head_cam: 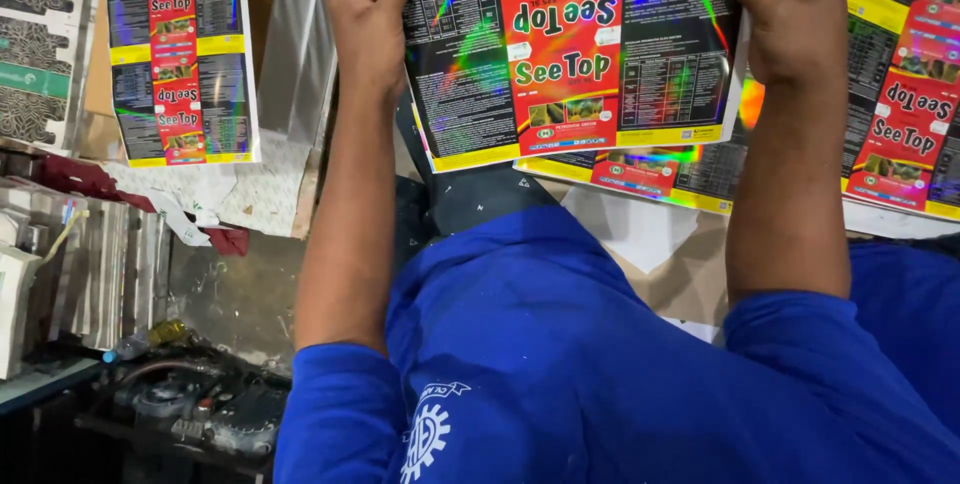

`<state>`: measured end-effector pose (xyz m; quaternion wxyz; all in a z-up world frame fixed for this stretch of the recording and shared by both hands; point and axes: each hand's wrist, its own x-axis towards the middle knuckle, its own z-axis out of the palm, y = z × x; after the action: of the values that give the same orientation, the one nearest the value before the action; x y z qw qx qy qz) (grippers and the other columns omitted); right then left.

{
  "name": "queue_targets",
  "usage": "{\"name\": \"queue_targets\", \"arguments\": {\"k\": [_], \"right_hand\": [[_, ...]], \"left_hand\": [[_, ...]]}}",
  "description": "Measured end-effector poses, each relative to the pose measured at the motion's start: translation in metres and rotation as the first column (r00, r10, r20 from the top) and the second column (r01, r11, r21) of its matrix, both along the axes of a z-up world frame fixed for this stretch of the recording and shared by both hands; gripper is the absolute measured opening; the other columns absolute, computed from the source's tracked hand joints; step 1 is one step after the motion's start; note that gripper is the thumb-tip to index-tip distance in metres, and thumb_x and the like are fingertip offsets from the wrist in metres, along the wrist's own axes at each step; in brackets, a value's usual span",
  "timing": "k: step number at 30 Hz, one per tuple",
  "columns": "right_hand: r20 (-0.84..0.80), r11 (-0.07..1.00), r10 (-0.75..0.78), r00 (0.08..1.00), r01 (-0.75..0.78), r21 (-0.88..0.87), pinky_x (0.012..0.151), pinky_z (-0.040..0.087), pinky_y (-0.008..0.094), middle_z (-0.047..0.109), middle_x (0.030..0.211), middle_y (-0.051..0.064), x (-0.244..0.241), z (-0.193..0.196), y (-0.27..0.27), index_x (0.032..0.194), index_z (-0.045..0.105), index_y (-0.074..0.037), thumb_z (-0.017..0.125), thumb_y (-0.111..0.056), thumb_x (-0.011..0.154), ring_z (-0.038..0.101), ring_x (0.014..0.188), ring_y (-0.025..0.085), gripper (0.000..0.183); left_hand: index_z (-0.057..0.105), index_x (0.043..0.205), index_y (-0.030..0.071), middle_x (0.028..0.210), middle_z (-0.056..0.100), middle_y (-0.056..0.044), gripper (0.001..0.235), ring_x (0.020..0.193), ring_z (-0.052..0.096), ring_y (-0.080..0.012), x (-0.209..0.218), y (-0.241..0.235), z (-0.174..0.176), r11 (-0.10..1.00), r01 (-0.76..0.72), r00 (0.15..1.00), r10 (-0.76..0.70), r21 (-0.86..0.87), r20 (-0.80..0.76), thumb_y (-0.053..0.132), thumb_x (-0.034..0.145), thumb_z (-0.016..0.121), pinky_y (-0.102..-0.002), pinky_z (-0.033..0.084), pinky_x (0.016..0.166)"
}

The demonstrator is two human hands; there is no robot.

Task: The recorder is sorting and inspecting holographic printed label sheets in a print shop.

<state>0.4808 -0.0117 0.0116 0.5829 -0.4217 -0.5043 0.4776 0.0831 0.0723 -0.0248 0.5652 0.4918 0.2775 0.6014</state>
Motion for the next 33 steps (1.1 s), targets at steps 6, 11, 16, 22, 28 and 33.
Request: {"name": "queue_targets", "arguments": {"k": [6, 11, 16, 22, 28, 33], "right_hand": [[0.0, 1.0, 0.008, 1.0, -0.008, 0.009, 0.105, 0.056, 0.029, 0.07, 0.125, 0.006, 0.003, 0.004, -0.001, 0.131, 0.062, 0.001, 0.065, 0.006, 0.104, 0.069, 0.115, 0.015, 0.028], [0.054, 1.0, -0.013, 0.998, 0.012, 0.022, 0.108, 0.055, 0.03, 0.072, 0.126, 0.008, 0.01, -0.006, -0.002, 0.132, 0.062, 0.002, 0.062, 0.009, 0.105, 0.07, 0.116, 0.015, 0.028], [-0.006, 0.998, 0.033, 0.999, -0.033, 0.054, 0.11, 0.055, 0.031, 0.071, 0.129, 0.01, 0.023, -0.027, 0.001, 0.135, 0.062, 0.003, 0.061, 0.012, 0.107, 0.07, 0.117, 0.017, 0.029], [-0.089, 0.998, 0.042, 0.995, -0.038, 0.04, 0.111, 0.054, 0.031, 0.071, 0.132, 0.011, 0.021, -0.036, -0.003, 0.139, 0.063, 0.004, 0.065, 0.008, 0.108, 0.069, 0.118, 0.018, 0.031], [-0.136, 1.0, 0.024, 0.99, -0.024, 0.005, 0.109, 0.055, 0.031, 0.071, 0.132, 0.011, 0.012, -0.038, -0.011, 0.137, 0.063, 0.003, 0.068, 0.007, 0.107, 0.069, 0.116, 0.018, 0.031], [-0.137, 1.0, 0.009, 0.991, -0.012, -0.02, 0.107, 0.055, 0.032, 0.072, 0.129, 0.011, 0.013, -0.05, -0.012, 0.135, 0.064, 0.003, 0.067, 0.008, 0.107, 0.069, 0.114, 0.018, 0.029]], "left_hand": [[0.063, 0.128, -0.002, 0.115, 0.074, -0.008, 0.02, 0.101, 0.07, -0.0143, 0.004, 0.003, -0.006, 1.0, -0.011, 1.0, 0.011, -0.011, -0.015, -0.002, 0.108, 0.063, -0.032, 0.056, 0.093], [0.062, 0.132, -0.002, 0.119, 0.073, -0.008, 0.024, 0.104, 0.07, -0.0142, 0.01, 0.002, -0.005, 1.0, -0.015, 1.0, 0.015, 0.019, 0.012, -0.002, 0.108, 0.063, -0.032, 0.057, 0.096], [0.062, 0.128, -0.002, 0.116, 0.074, -0.009, 0.023, 0.101, 0.072, -0.0143, 0.013, -0.001, 0.001, 0.998, -0.043, 0.999, 0.042, -0.04, -0.017, -0.001, 0.105, 0.063, -0.031, 0.059, 0.093], [0.064, 0.125, -0.002, 0.113, 0.076, -0.009, 0.021, 0.098, 0.073, -0.0143, 0.014, -0.016, 0.008, 0.995, -0.042, 0.999, 0.039, -0.091, -0.03, 0.0, 0.104, 0.063, -0.03, 0.06, 0.089], [0.064, 0.125, -0.002, 0.114, 0.075, -0.01, 0.021, 0.099, 0.073, -0.0141, 0.008, -0.033, 0.017, 0.993, -0.049, 0.998, 0.044, -0.11, -0.045, 0.0, 0.104, 0.063, -0.03, 0.06, 0.089], [0.064, 0.125, -0.001, 0.114, 0.075, -0.009, 0.021, 0.098, 0.073, -0.0134, 0.004, -0.041, 0.02, 0.993, -0.065, 0.997, 0.061, -0.102, -0.046, 0.001, 0.104, 0.061, -0.029, 0.06, 0.088]]}}
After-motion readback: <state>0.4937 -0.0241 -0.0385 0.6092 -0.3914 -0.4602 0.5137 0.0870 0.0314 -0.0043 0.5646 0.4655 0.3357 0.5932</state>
